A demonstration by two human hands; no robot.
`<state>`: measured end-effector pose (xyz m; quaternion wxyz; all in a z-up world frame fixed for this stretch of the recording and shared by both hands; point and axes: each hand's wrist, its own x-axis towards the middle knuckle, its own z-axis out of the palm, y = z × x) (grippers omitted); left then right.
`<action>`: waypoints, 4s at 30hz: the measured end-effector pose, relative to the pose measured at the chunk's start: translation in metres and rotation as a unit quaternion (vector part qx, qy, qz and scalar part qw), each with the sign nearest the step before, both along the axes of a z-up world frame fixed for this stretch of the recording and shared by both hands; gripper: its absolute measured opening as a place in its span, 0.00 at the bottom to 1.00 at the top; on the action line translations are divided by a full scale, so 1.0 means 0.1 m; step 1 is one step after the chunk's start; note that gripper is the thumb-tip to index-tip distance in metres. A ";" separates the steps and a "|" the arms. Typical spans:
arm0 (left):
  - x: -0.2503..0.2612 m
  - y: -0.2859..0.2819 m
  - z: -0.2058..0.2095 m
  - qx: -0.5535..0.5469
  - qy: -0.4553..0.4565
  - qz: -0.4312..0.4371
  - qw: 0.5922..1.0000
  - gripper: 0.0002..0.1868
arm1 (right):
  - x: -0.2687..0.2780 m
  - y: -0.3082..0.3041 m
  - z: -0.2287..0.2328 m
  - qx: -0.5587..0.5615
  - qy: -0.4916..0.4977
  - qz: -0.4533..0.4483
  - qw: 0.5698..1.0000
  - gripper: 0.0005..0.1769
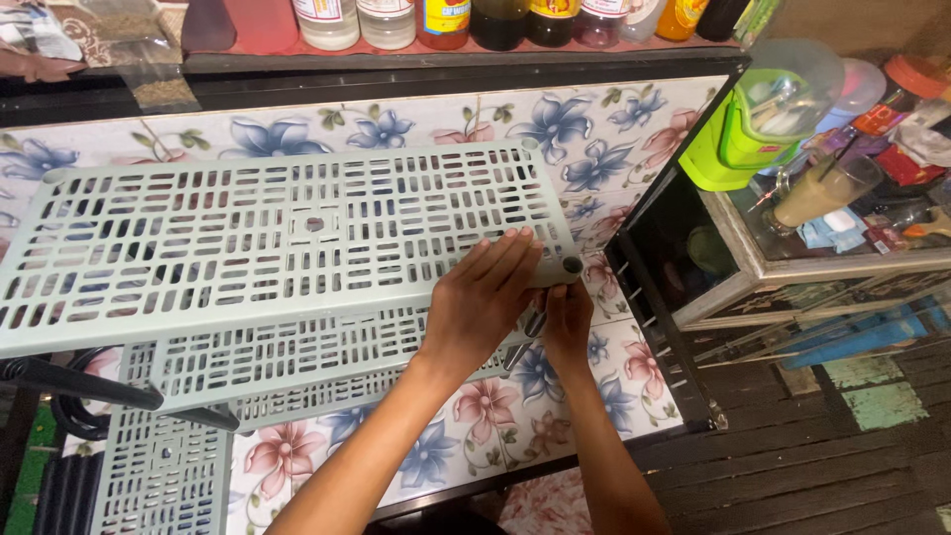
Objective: The person assembles a light green plastic shelving unit by inserting black legs into the corners of the shelves and securing them. The person handles the shelves and legs, aligning and pushing the legs into place.
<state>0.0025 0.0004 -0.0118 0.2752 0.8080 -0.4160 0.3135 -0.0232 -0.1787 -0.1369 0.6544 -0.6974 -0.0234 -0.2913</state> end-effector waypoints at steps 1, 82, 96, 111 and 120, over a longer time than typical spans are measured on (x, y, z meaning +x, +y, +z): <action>0.01 0.00 -0.02 -0.003 0.001 0.001 1.000 0.28 | 0.00 0.00 -0.02 0.010 -0.002 0.002 1.000 0.21; 0.14 -0.09 0.02 -0.033 0.034 -0.003 0.999 0.25 | 0.13 0.10 -0.02 0.153 -0.020 -0.077 0.985 0.29; 0.16 -0.11 -0.03 -0.041 0.025 -0.005 0.999 0.26 | 0.12 0.10 -0.04 0.143 -0.034 -0.062 0.987 0.30; 0.17 -0.12 -0.12 -0.041 0.039 -0.020 0.998 0.26 | 0.05 0.22 0.13 0.117 -0.055 -0.074 0.989 0.31; 0.12 -0.08 -0.18 -0.027 0.041 -0.022 0.999 0.26 | 0.06 0.17 0.01 0.122 -0.062 -0.079 0.987 0.33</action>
